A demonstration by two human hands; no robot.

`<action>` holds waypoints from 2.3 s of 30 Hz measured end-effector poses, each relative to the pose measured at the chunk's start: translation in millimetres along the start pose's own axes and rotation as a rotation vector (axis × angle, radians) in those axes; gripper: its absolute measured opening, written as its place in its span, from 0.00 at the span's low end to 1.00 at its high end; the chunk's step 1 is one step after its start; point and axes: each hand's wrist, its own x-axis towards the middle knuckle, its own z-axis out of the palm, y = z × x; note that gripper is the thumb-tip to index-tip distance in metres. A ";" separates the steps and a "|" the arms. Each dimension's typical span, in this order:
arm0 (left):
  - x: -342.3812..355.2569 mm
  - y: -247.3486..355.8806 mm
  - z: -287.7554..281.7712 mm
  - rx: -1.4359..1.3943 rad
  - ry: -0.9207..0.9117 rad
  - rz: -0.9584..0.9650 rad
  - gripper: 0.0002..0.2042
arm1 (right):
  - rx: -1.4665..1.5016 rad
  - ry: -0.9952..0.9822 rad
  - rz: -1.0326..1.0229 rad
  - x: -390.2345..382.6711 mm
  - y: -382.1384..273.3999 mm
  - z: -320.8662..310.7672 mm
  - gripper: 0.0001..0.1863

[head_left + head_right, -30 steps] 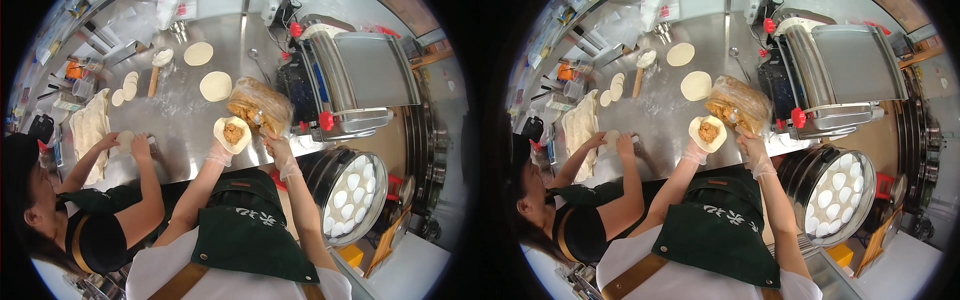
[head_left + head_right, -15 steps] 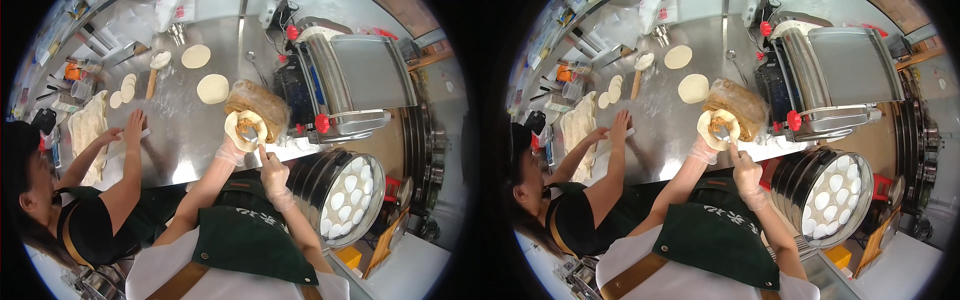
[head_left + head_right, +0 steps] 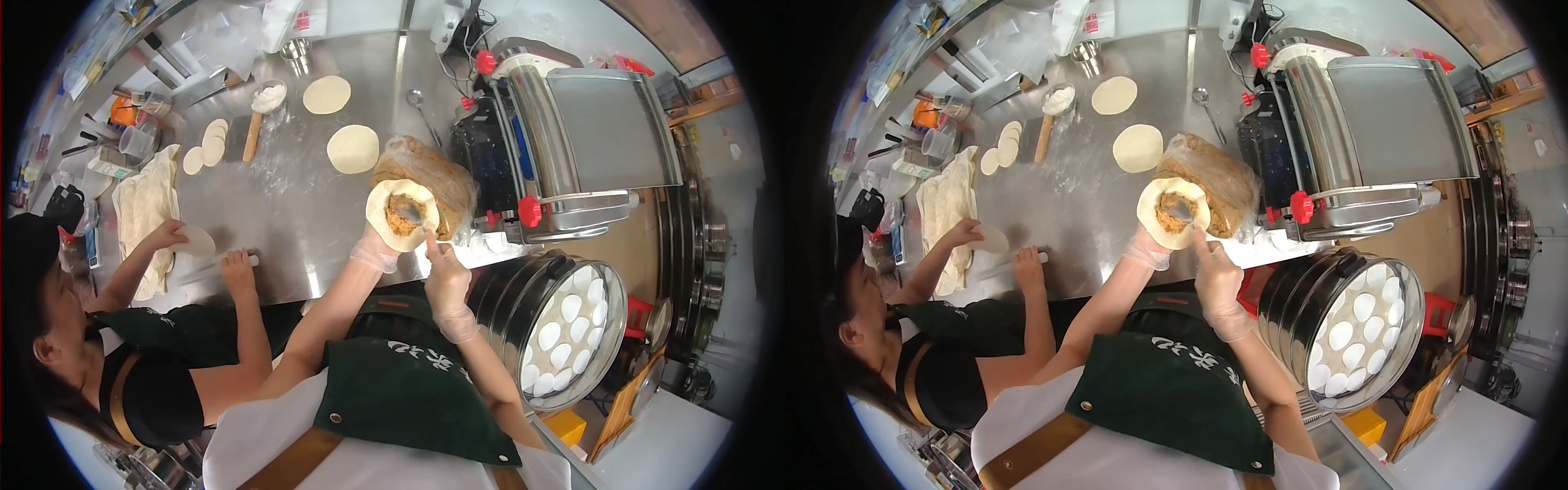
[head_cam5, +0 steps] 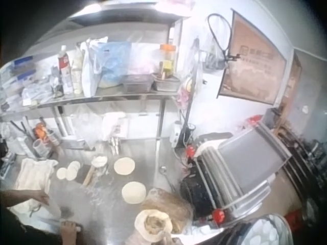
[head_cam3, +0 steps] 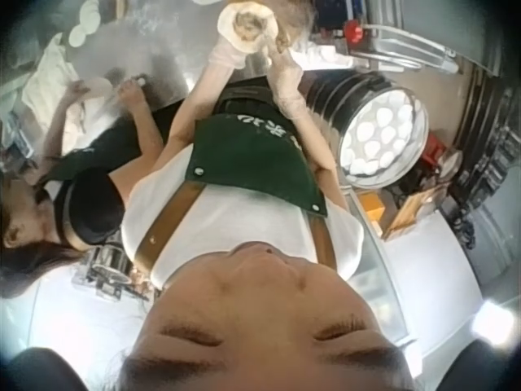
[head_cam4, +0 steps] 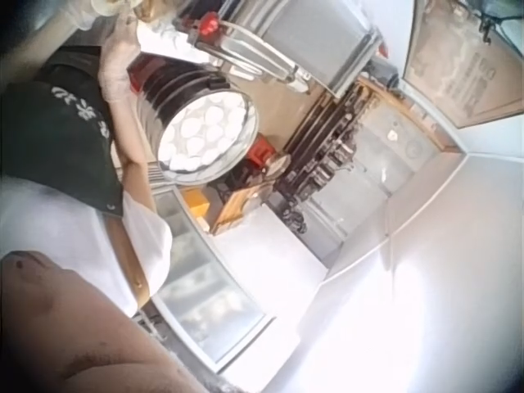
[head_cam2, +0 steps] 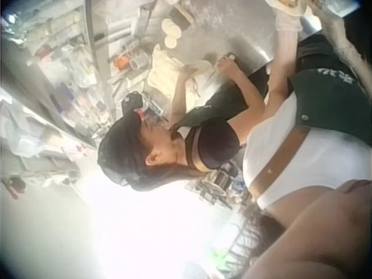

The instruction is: Filling dough wrappers with a meat mixture, folding them into pleated buns, and placing them into a steamer tray.

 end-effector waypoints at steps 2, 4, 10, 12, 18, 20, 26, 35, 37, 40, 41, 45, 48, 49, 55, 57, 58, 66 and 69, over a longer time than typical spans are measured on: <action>-0.3 4.4 -5.4 0.447 -0.029 0.147 0.19 | 0.287 -0.054 0.167 4.4 7.9 -2.6 0.25; 1.3 5.4 -17.5 0.665 -0.086 0.233 0.20 | 0.457 -0.118 0.287 7.2 5.0 -5.2 0.24; -0.5 24.8 -39.8 -0.112 -0.176 0.138 0.19 | 0.692 -0.093 0.629 4.1 7.8 -10.1 0.22; -2.9 47.1 -47.9 -0.012 -0.092 0.197 0.20 | 0.405 -0.049 0.435 -17.2 30.3 13.5 0.25; -29.8 70.9 -43.0 0.089 -0.034 0.286 0.20 | -0.031 -0.227 0.200 -62.1 36.7 79.8 0.24; -38.9 75.6 -47.1 0.077 -0.030 0.280 0.20 | -0.004 -0.226 0.163 -58.0 37.4 84.0 0.23; -54.1 79.6 -59.0 0.079 -0.048 0.296 0.20 | 0.025 -0.072 0.196 -51.0 33.1 86.8 0.23; -57.6 66.4 -53.1 0.095 -0.027 0.291 0.18 | 0.359 -0.053 0.662 -20.7 11.5 106.1 0.24; -58.8 60.1 -45.3 0.071 0.004 0.267 0.18 | 0.341 -0.111 0.755 -6.4 19.6 101.8 0.24; -56.1 54.8 -39.2 0.050 0.008 0.221 0.18 | 0.316 -0.210 0.693 5.0 39.0 92.6 0.21; -57.0 53.5 -37.6 0.049 -0.009 0.194 0.18 | 0.318 -0.208 0.688 4.9 40.6 84.9 0.21; -55.0 37.6 -30.9 0.049 0.079 0.173 0.19 | 0.089 -0.269 0.608 0.6 15.7 40.3 0.20; -57.2 21.8 -4.1 0.007 -0.026 0.124 0.22 | 0.275 0.050 0.137 -6.7 -9.2 6.4 0.28; -57.0 16.9 8.1 0.013 -0.057 0.108 0.22 | 0.401 0.043 0.089 -11.2 -13.2 1.9 0.30; -59.1 0.3 59.2 -0.015 -0.073 0.025 0.23 | 0.471 0.130 0.087 -12.0 -24.7 -11.3 0.28; -62.1 -4.4 69.2 0.004 -0.093 0.042 0.24 | 0.445 0.322 -0.068 -8.9 -22.2 -12.5 0.26; -62.7 -6.7 71.9 0.020 -0.111 0.064 0.26 | 0.443 0.324 -0.068 -6.9 -21.5 -14.5 0.26; -61.2 -20.3 91.4 0.055 -0.088 0.085 0.26 | 0.399 0.424 -0.130 13.4 -21.5 -32.3 0.25; -63.4 -22.6 90.2 0.013 -0.116 0.099 0.27 | 0.389 0.416 -0.115 15.9 -18.8 -33.8 0.25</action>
